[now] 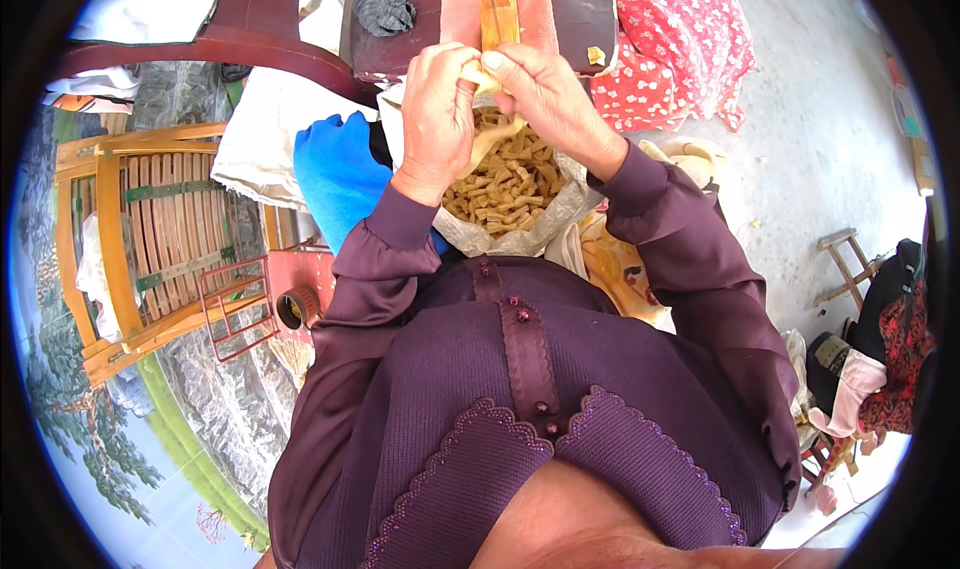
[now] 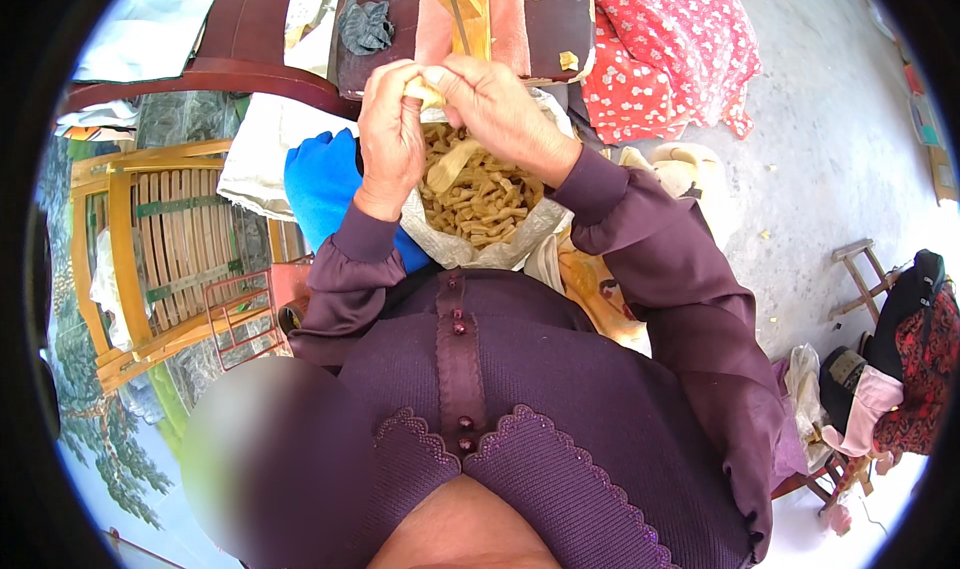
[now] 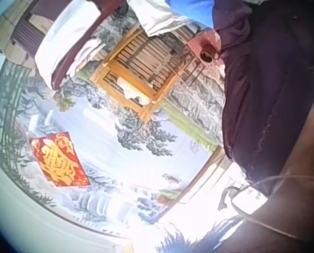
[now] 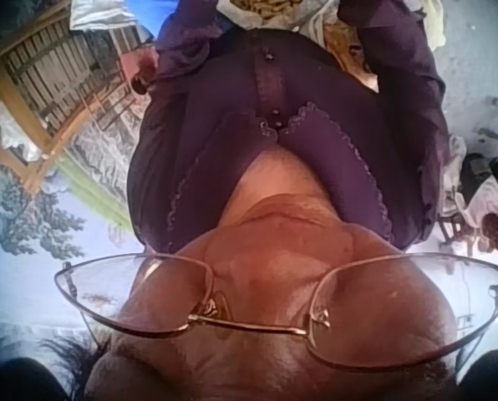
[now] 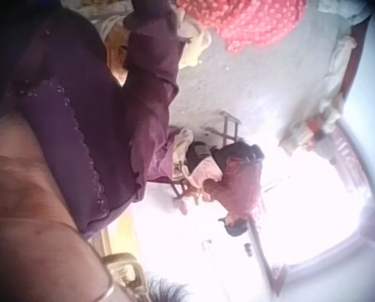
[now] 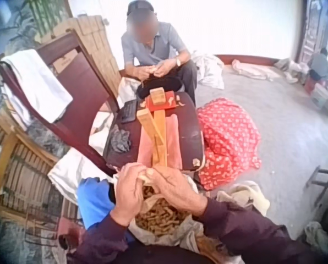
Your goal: The person sits and repeatedly peels thin strips from a bamboo stalk using both hands, dropping the strips into a cloth bag held between their legs. The process continues throughout the clip with no other objects handled.
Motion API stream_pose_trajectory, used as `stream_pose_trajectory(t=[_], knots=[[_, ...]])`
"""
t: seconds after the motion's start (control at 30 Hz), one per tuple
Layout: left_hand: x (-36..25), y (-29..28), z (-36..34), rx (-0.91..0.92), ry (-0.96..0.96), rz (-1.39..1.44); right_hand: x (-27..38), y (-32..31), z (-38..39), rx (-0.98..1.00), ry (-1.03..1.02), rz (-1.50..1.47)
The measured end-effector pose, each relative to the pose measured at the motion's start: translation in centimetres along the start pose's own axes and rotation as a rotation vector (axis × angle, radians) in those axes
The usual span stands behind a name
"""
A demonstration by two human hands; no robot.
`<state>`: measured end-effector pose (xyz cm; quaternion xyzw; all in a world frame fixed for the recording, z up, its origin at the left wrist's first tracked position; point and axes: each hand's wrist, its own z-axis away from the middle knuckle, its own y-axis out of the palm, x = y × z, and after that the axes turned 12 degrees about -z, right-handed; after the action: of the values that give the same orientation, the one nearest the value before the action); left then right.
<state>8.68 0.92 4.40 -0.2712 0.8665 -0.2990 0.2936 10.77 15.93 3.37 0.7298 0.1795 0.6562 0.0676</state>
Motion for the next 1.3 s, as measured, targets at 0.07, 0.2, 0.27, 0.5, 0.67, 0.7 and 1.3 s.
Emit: stream_pose_trajectory(t=[0.07, 0.2, 0.27, 0.5, 0.67, 0.7, 1.3], knots=[[0.0, 0.0, 0.1, 0.14, -0.241, 0.231, 0.1, 0.3, 0.4, 0.02, -0.289, 0.289], [0.2, 0.0, 0.3, 0.235, -0.628, 0.891, 0.9, -0.3, 0.2, 0.048, -0.474, 0.596], [-0.1, -0.1, 0.3, 0.241, -0.77, 1.204, 1.5, -0.6, 0.2, 0.028, -0.407, 0.581], [1.5, 0.0, -0.1, 0.259, -0.483, 0.915, 2.1, -1.1, 0.3, 0.157, 0.197, -0.329], [0.8, 0.4, 0.5, 0.158, -0.548, 0.805, 1.2, -1.2, -0.3, 0.097, 0.212, -0.262], [0.0, -0.1, 0.4, 0.146, -0.521, 0.732, 1.1, -1.1, -0.3, 0.05, 0.162, -0.224], [-0.1, -2.9, -1.3, 0.057, -0.213, 0.123, 0.8, -2.7, -1.2, -0.09, 0.155, -0.336]])
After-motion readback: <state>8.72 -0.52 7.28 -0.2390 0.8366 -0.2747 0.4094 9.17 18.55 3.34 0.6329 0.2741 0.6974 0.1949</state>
